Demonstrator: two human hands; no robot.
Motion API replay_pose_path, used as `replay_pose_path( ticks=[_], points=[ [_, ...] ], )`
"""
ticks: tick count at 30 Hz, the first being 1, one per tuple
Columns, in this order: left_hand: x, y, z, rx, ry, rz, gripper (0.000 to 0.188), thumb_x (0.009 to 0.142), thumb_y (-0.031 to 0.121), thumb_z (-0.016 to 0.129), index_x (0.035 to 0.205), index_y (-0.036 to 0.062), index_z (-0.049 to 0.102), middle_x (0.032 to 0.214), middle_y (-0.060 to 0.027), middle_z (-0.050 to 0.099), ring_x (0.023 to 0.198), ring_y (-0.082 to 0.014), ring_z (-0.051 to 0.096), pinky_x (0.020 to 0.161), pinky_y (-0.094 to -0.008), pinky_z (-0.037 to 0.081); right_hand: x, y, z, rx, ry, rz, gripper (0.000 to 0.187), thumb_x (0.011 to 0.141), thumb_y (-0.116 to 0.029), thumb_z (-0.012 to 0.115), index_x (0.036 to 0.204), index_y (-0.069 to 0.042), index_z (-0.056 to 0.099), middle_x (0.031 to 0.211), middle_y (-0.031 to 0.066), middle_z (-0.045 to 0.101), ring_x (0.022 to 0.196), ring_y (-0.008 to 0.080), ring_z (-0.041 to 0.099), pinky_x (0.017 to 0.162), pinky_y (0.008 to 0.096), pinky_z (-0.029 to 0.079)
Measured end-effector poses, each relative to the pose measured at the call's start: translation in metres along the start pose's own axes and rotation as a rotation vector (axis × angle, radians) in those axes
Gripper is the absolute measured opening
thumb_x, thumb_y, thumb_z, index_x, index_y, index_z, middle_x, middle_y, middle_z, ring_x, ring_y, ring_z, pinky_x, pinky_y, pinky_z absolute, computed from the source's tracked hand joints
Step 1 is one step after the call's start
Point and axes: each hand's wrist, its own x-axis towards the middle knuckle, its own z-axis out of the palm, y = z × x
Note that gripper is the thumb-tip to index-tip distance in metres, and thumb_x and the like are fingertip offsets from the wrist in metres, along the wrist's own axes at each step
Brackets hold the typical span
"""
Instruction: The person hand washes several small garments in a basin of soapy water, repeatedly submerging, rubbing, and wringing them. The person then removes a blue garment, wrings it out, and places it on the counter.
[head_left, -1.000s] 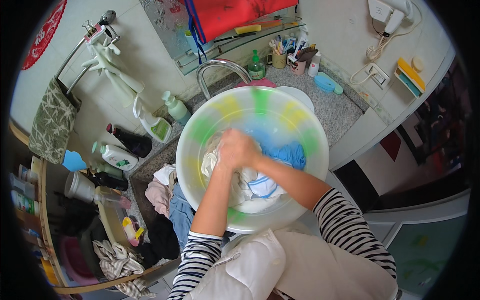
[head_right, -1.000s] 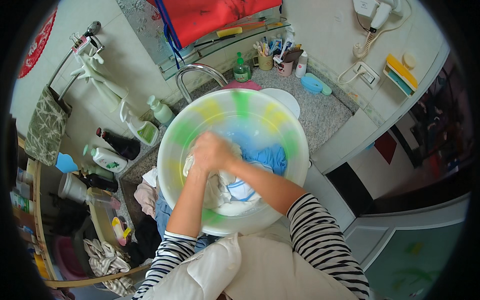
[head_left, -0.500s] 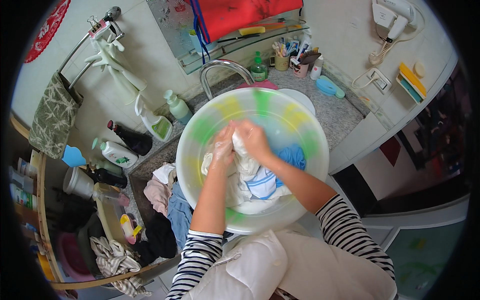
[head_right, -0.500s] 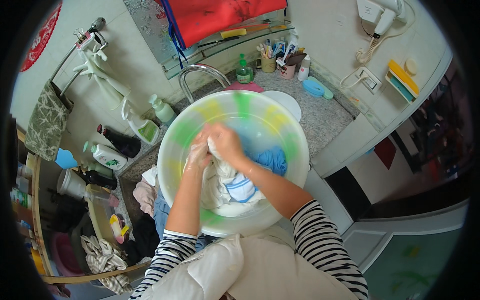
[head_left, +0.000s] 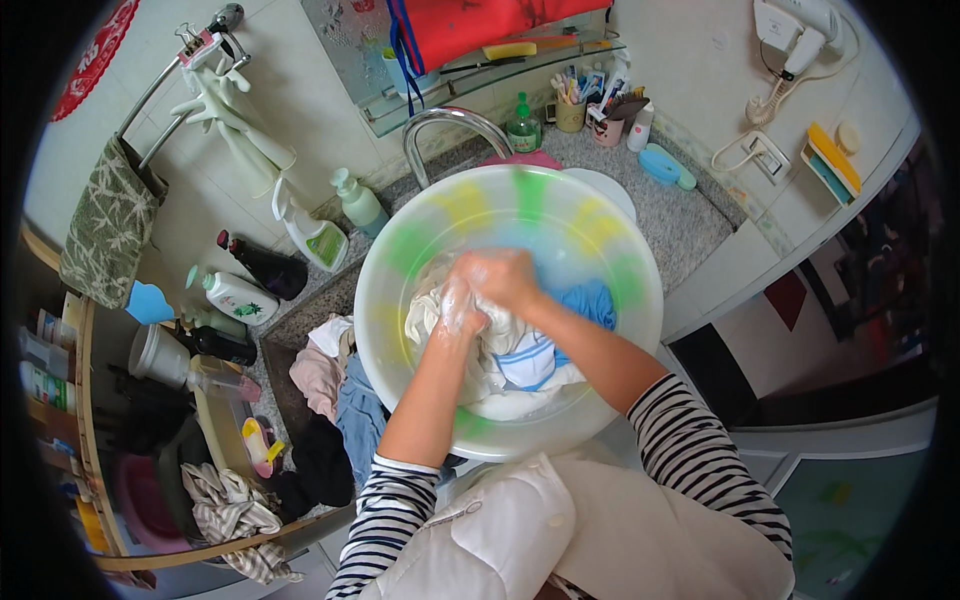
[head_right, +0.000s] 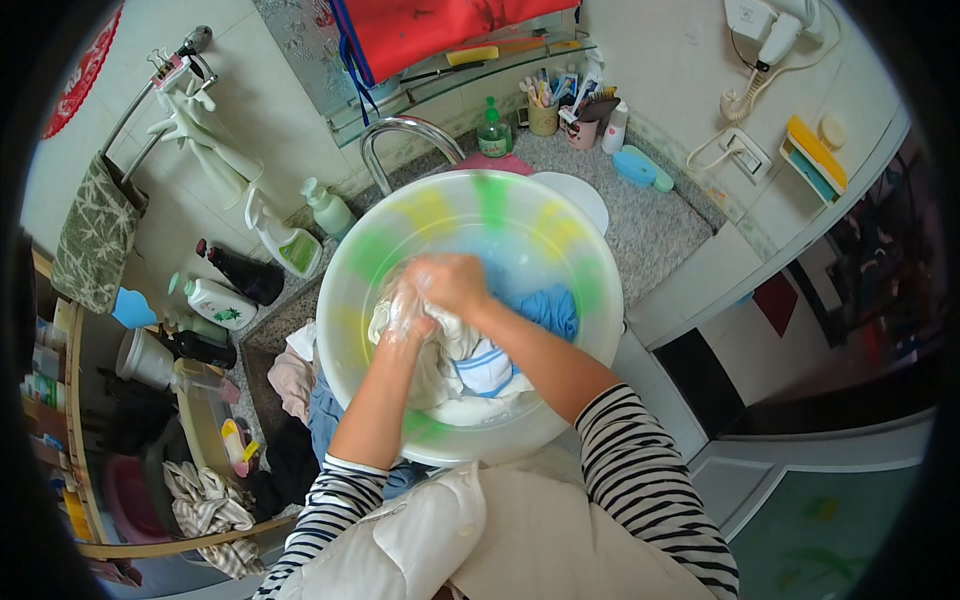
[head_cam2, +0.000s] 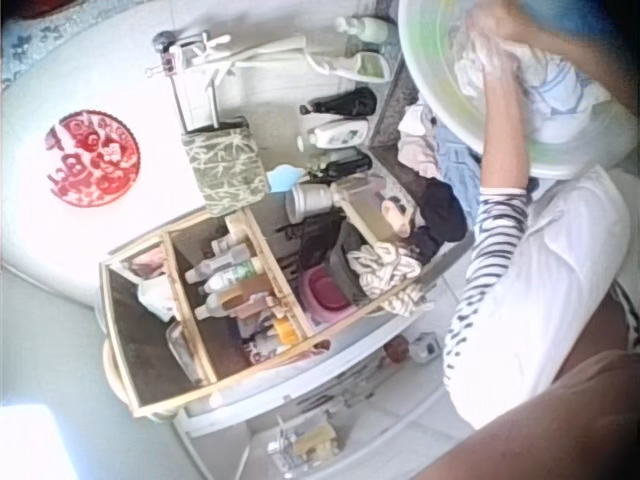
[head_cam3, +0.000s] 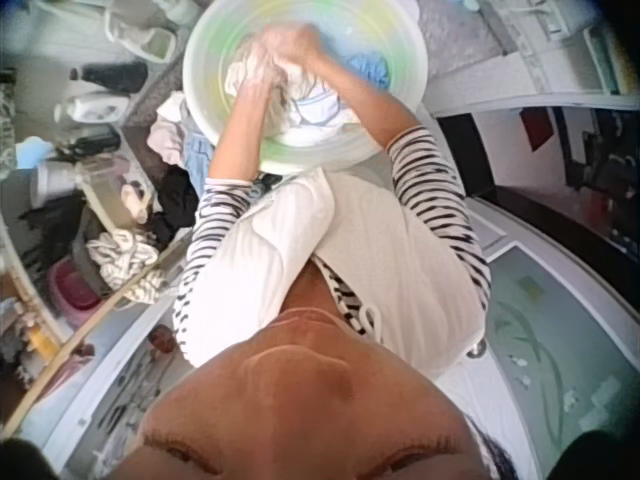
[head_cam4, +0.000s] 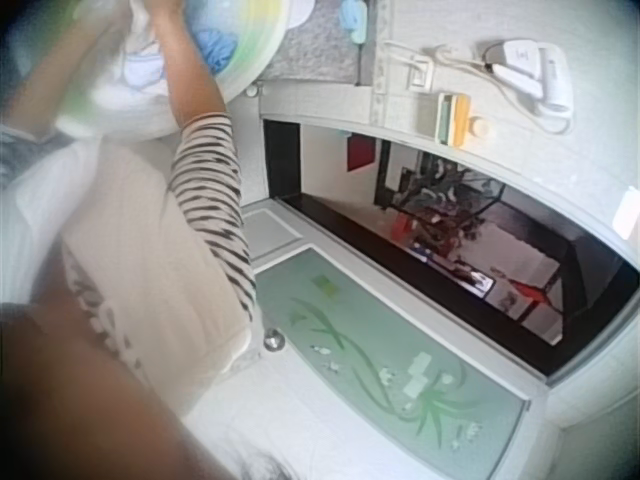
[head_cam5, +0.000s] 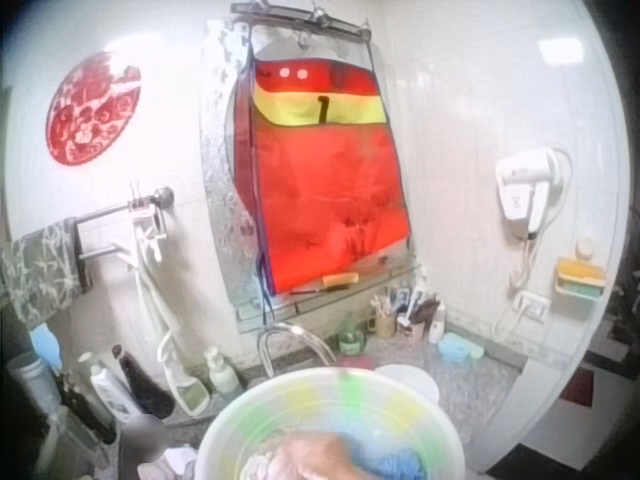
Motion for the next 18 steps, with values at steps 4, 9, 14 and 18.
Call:
replay_pose_path(
  ticks=[4, 9, 14, 18],
  points=[
    [0.049, 0.014, -0.087, 0.051, -0.367, 0.057, 0.026, 0.094, 0.029, 0.042, 0.102, 0.0125, 0.060, 0.071, -0.0029, 0.056, 0.065, -0.0148, 0.054, 0.061, -0.0264, 0.046, 0.001, -0.018, -0.003, 0.055, 0.022, 0.041, 0.011, 0.073, -0.023, 0.059, 0.070, -0.013, 0.063, 0.068, 0.0075, 0.062, 0.059, 0.0266, 0.060, 0.050, 0.0382, 0.047],
    [0.033, -0.003, -0.059, 0.173, -0.011, 0.022, 0.040, 0.093, 0.044, 0.040, 0.102, 0.0097, 0.058, 0.082, -0.0027, 0.062, 0.074, -0.0155, 0.061, 0.068, -0.0263, 0.050, -0.007, -0.001, 0.013, -0.142, -0.024, -0.039, 0.019, 0.076, -0.023, 0.059, 0.061, -0.011, 0.057, 0.058, 0.0056, 0.055, 0.056, 0.0263, 0.055, 0.050, 0.0342, 0.042],
    [0.002, 0.004, -0.003, 0.349, 0.146, 0.011, 0.054, 0.090, 0.058, 0.035, 0.102, 0.0089, 0.054, 0.085, -0.0024, 0.061, 0.067, -0.0121, 0.059, 0.054, -0.0249, 0.048, 0.004, 0.029, -0.007, 0.584, -0.218, 0.857, 0.034, 0.083, -0.036, 0.062, 0.068, -0.007, 0.053, 0.065, 0.0005, 0.053, 0.066, 0.0148, 0.053, 0.058, 0.0275, 0.042],
    [0.014, 0.034, -0.035, 0.549, 0.130, 0.126, 0.048, 0.091, 0.049, 0.041, 0.105, 0.0051, 0.053, 0.092, -0.0036, 0.061, 0.072, -0.0110, 0.060, 0.057, -0.0250, 0.050, 0.012, 0.020, -0.027, 0.539, -0.537, 0.625, 0.024, 0.082, -0.021, 0.067, 0.088, -0.005, 0.050, 0.084, 0.0019, 0.051, 0.075, 0.0082, 0.047, 0.064, 0.0235, 0.040]
  ],
)
